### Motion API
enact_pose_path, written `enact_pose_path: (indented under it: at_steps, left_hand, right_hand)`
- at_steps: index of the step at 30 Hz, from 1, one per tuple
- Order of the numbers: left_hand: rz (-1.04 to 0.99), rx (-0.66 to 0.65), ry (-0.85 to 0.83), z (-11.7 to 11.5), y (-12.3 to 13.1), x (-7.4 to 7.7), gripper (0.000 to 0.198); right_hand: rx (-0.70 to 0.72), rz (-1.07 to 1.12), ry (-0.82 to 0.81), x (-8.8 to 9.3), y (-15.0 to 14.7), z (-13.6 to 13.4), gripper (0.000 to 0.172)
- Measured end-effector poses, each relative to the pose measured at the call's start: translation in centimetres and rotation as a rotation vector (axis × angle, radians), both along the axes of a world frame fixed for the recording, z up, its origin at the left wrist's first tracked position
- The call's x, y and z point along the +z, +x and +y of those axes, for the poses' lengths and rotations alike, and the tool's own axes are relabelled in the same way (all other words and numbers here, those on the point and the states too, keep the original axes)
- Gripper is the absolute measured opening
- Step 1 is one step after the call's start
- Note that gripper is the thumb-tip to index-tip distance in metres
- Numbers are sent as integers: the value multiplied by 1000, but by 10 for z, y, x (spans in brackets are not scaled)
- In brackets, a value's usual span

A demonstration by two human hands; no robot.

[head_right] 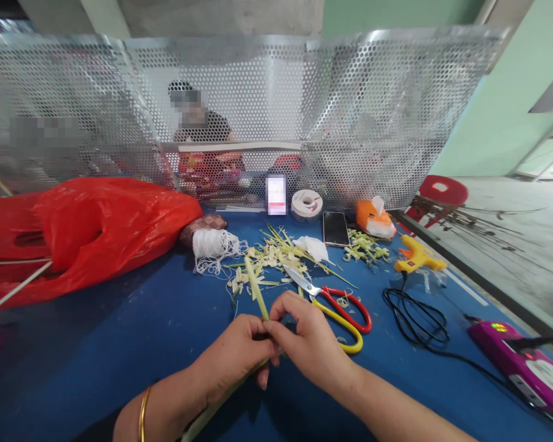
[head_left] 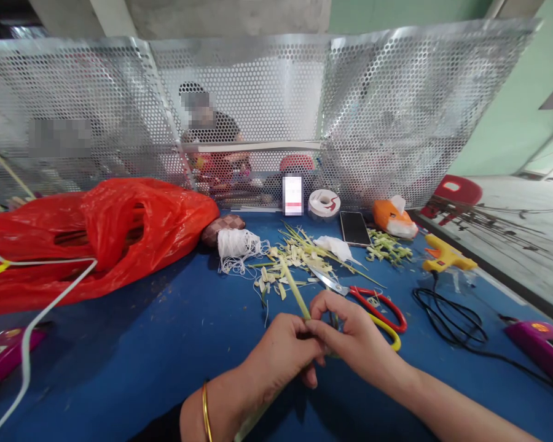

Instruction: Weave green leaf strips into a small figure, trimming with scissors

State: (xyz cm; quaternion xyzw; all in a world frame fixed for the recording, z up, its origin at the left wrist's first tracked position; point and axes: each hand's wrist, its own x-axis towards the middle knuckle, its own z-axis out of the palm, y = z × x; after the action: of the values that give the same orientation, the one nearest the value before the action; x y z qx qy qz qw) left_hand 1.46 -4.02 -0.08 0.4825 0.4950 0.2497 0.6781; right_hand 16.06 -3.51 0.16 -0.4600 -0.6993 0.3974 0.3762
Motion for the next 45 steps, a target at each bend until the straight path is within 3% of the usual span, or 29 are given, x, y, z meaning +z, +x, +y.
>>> enact_pose_path:
  at_steps: [3,9,23,26,29,32,35,37,41,45]
  left_hand:
    - [-27,27,30,2,-1,4,27]
    - [-1,-12,41,0,-1,8,34]
    - [64,-91,-28,-4,2,-2,15]
    - [26,-73,-28,-4,2,1,15]
    - [-78,-26,-34,1,-4,9,22]
    - [-149,32,-67,9,-13,15,36]
    - [-225,86,-104,15,-20,18,44]
    - [-246,105,-122,17,-22,18,44]
    - [-184,126,-103,16,-20,20,31]
    - [-132,128,-50,15,-17,21,21]
  right_hand:
    - [-39,86,-42,2,0,0,15]
    - [19,106,-17,0,4,0,16]
    - [112,-69,352,-3,-1,-6,15]
    - [108,-47,281,-3,0,-3,15]
    - [89,13,65,1,7,7,15]
    - [153,57,-60,6,18,17,27]
    - [256,7,-43,13,26,25,33]
    - [260,-49,-8,16,30,27,26]
    - [210,-151,100,20,34,28,13]
    - [282,-215,195,20,33,29,12]
